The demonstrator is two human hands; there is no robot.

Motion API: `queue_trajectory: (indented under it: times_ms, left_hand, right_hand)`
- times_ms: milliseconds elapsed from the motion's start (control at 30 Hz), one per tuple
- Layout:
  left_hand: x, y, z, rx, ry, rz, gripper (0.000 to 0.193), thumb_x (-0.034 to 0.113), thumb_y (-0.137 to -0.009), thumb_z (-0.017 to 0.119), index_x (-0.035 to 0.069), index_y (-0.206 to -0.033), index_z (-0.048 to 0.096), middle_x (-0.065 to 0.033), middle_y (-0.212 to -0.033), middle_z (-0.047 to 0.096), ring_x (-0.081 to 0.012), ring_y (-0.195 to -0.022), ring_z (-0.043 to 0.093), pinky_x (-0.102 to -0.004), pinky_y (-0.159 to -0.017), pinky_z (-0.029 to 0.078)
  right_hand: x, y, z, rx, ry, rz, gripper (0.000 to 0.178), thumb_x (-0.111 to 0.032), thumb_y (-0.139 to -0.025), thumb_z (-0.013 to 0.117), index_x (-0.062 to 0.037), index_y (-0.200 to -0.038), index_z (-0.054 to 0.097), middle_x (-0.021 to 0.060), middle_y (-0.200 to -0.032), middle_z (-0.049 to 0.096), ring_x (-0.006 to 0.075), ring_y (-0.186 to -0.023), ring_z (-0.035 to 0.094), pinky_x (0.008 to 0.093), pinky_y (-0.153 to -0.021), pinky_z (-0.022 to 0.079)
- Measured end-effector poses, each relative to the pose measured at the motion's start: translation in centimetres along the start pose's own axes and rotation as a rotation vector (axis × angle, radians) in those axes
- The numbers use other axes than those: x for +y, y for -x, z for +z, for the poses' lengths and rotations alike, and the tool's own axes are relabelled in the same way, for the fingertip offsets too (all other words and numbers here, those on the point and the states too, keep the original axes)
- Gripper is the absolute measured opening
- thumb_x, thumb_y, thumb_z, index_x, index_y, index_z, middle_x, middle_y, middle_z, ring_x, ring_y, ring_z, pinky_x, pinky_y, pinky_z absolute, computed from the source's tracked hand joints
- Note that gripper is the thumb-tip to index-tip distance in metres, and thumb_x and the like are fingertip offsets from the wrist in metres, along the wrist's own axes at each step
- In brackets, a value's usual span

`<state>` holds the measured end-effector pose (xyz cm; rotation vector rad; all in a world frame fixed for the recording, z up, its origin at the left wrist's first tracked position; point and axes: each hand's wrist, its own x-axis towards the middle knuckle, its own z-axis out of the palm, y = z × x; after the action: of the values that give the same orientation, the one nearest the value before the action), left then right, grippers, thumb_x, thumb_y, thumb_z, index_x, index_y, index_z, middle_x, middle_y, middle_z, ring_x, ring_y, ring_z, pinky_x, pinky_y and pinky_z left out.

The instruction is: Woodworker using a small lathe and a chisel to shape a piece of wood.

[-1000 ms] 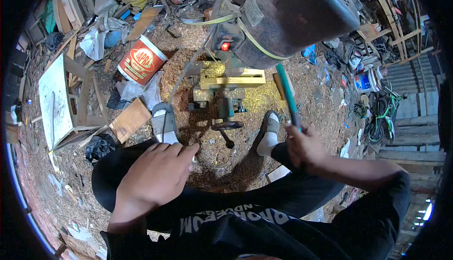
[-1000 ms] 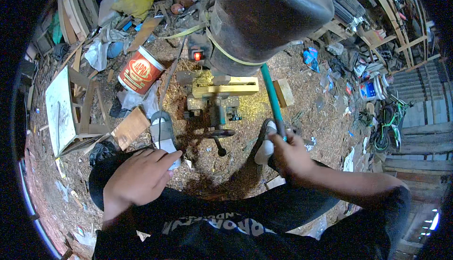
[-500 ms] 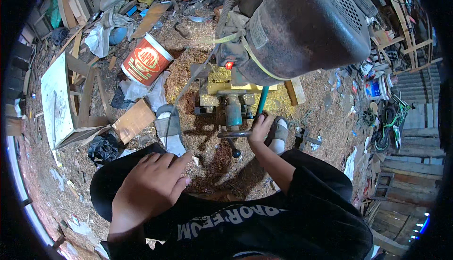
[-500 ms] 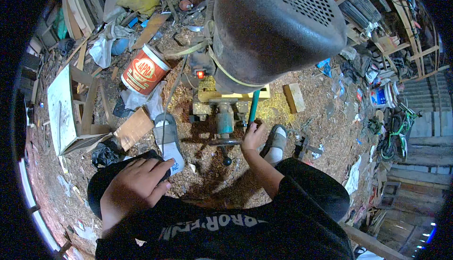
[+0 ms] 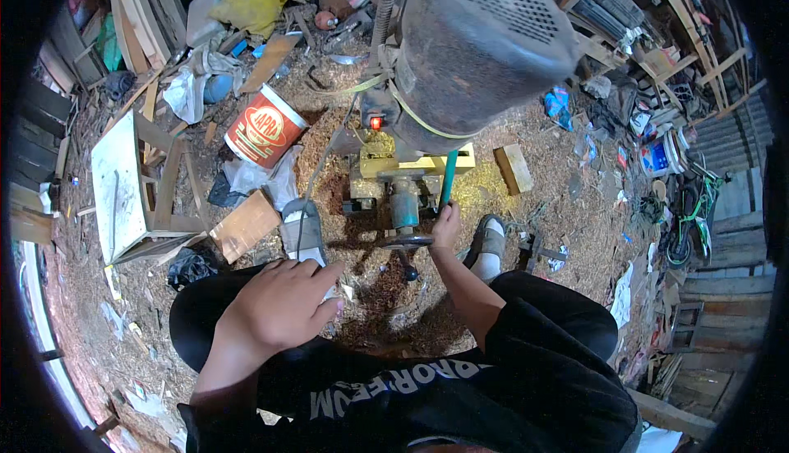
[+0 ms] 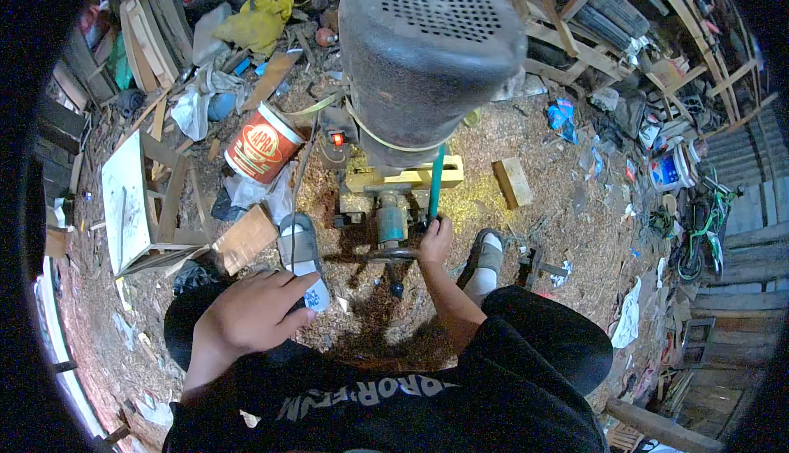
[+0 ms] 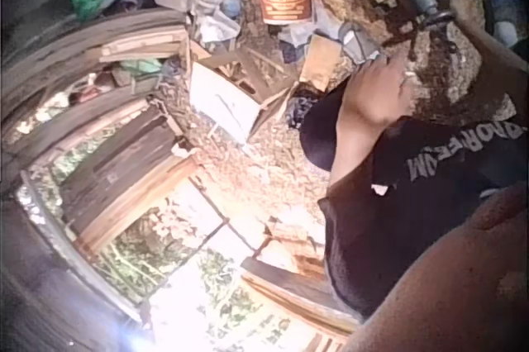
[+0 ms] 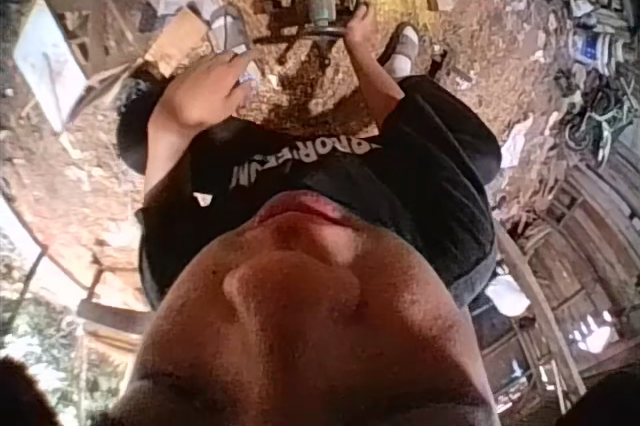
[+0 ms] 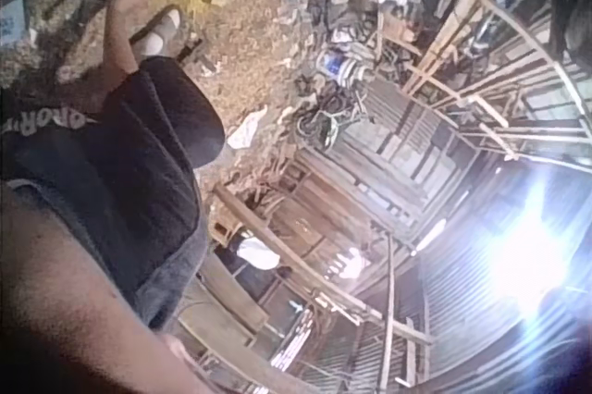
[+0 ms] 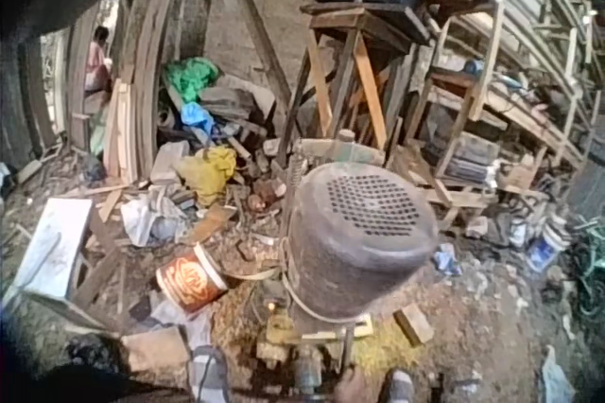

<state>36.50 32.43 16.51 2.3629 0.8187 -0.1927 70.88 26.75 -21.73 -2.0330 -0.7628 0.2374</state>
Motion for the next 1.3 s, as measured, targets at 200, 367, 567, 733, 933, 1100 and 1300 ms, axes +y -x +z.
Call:
queue_trajectory:
  times_ms: [200, 367, 567, 733, 933, 1100, 1300]
  left_hand:
    - [0.4, 0.5, 0.3, -0.051, -0.043, -0.050, 0.048, 0.036, -0.101, 0.059, 0.005, -0.138, 0.058, -0.0235, -0.109, 0.070, -0.0431, -0.105, 0.067, -0.0520, -0.094, 0.053]
    - [-0.9, 0.7, 0.8, -0.031, -0.035, -0.058, 0.051, 0.039, -0.100, 0.059, 0.009, -0.142, 0.057, -0.0232, -0.115, 0.071, -0.0432, -0.108, 0.067, -0.0522, -0.094, 0.053]
    - [-0.7, 0.2, 0.8, -0.095, -0.025, -0.121, 0.055, 0.042, -0.101, 0.057, 0.010, -0.146, 0.055, -0.0228, -0.127, 0.069, -0.0413, -0.117, 0.066, -0.0501, -0.099, 0.052]
    - [-1.8, 0.0, 1.9, -0.117, -0.042, -0.092, 0.058, 0.041, -0.103, 0.058, 0.005, -0.147, 0.052, -0.0253, -0.115, 0.072, -0.0409, -0.107, 0.069, -0.0470, -0.093, 0.053]
    - [0.5, -1.6, 1.3, -0.204, -0.095, -0.136, 0.056, 0.039, -0.103, 0.057, 0.005, -0.147, 0.053, -0.0255, -0.126, 0.068, -0.0428, -0.114, 0.065, -0.0467, -0.099, 0.052]
    - [1.5, -2.2, 1.5, 0.054, -0.055, 0.165, 0.054, 0.031, -0.101, 0.061, 0.000, -0.144, 0.054, -0.0239, -0.133, 0.063, -0.0403, -0.125, 0.060, -0.0445, -0.106, 0.048]
    - [5.5, -2.4, -0.8, 0.100, -0.139, 0.325, 0.051, 0.027, -0.099, 0.063, 0.003, -0.143, 0.057, -0.0200, -0.145, 0.056, -0.0429, -0.140, 0.047, -0.0570, -0.123, 0.028]
  right_hand:
    - [-1.4, 0.3, -0.4, 0.015, -0.022, -0.053, 0.025, -0.022, -0.104, 0.051, 0.0015, -0.104, 0.061, 0.0245, -0.099, 0.062, 0.0457, -0.094, 0.060, 0.0529, -0.084, 0.047]
    - [-1.2, 0.4, -0.5, -0.020, 0.044, -0.062, 0.030, -0.026, -0.104, 0.053, 0.0008, -0.091, 0.055, 0.0245, -0.088, 0.057, 0.0471, -0.086, 0.056, 0.0543, -0.078, 0.044]
    - [-1.2, 0.5, -0.9, -0.005, 0.052, -0.090, 0.035, -0.031, -0.106, 0.051, 0.0008, -0.093, 0.058, 0.0244, -0.088, 0.058, 0.0467, -0.086, 0.057, 0.0532, -0.078, 0.045]
    - [-3.9, 2.9, -3.7, -0.036, 0.031, -0.129, 0.046, -0.038, -0.109, 0.043, 0.0007, -0.107, 0.067, 0.0253, -0.095, 0.066, 0.0439, -0.090, 0.064, 0.0488, -0.081, 0.049]
    - [-7.2, 4.9, -9.3, -0.138, 0.069, 0.018, 0.048, -0.041, -0.107, 0.050, 0.0002, -0.121, 0.071, 0.0272, -0.105, 0.073, 0.0434, -0.097, 0.071, 0.0498, -0.084, 0.054]
    - [-13.6, 5.8, -16.3, -0.262, -0.158, 0.089, 0.046, -0.043, -0.106, 0.057, 0.0011, -0.112, 0.071, 0.0215, -0.083, 0.073, 0.0350, -0.078, 0.073, 0.0439, -0.069, 0.055]
    - [-25.1, 4.9, -28.0, -0.338, -0.196, -0.283, 0.034, -0.019, -0.107, 0.054, 0.0004, -0.134, 0.061, 0.0135, -0.106, 0.071, 0.0198, -0.104, 0.069, 0.0321, -0.095, 0.053]
